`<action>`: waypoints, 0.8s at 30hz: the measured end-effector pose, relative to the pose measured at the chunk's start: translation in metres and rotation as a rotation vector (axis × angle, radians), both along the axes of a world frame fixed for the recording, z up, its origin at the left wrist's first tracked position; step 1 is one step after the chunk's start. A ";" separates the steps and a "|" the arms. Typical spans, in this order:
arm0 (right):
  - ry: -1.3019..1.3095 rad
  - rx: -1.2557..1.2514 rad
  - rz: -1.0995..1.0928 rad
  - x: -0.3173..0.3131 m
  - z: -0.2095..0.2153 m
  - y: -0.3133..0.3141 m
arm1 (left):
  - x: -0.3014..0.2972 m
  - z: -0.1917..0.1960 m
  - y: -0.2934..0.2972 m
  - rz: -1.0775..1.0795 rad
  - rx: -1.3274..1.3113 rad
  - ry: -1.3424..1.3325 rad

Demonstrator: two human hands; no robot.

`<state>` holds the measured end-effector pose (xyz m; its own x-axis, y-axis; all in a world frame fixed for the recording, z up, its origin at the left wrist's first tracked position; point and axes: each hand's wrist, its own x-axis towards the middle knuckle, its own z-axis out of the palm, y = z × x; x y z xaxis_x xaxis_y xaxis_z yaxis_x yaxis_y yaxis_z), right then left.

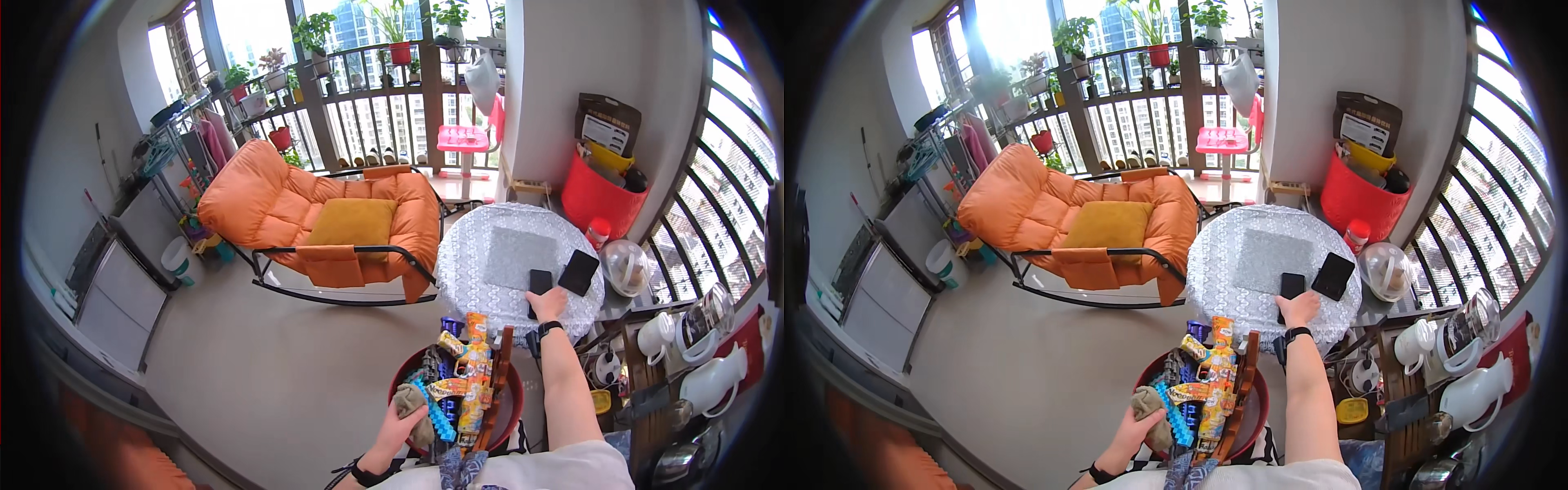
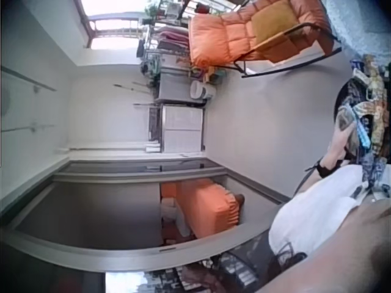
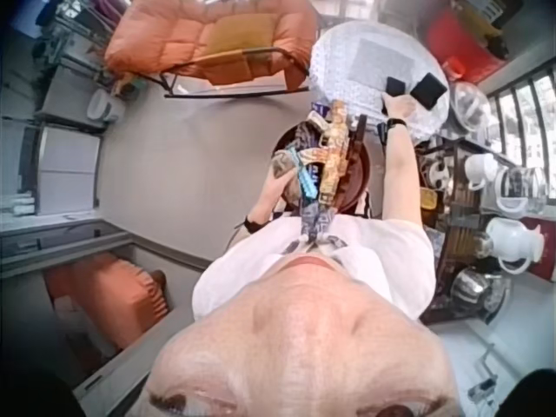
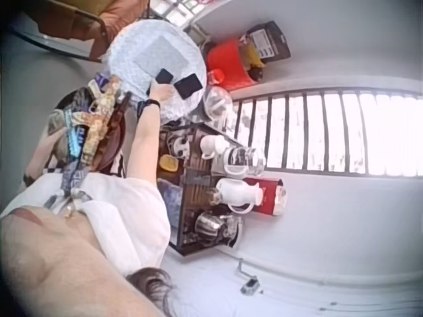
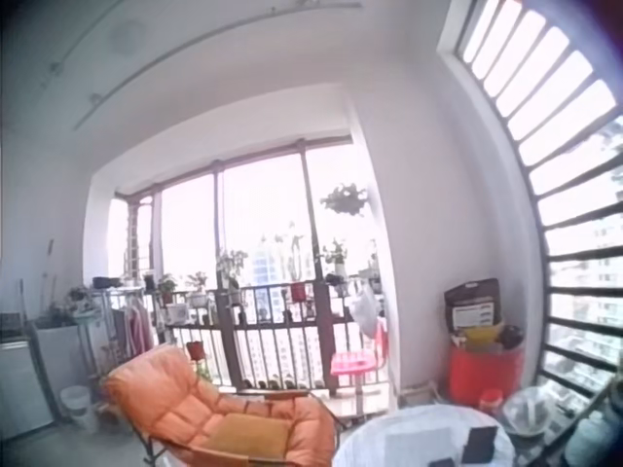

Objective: The person wipes a black electronic device with a cloth and picks up a phone from a shelf, placing it on a table next to a basket of snacks and toys.

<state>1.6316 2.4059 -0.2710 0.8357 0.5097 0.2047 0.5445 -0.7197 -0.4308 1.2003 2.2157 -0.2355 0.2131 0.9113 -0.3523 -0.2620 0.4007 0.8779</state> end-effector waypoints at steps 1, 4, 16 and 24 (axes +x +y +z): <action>0.000 -0.001 -0.001 0.001 -0.003 0.002 | 0.002 -0.001 0.000 0.013 0.062 0.029; 0.016 -0.078 -0.041 -0.001 -0.004 0.001 | 0.002 -0.001 -0.003 0.031 0.106 0.037; 0.082 0.379 0.405 0.033 -0.017 -0.041 | -0.007 0.006 0.010 0.141 0.034 0.030; 0.118 0.389 0.608 0.038 -0.014 -0.084 | -0.002 -0.014 0.016 0.157 -0.066 -0.029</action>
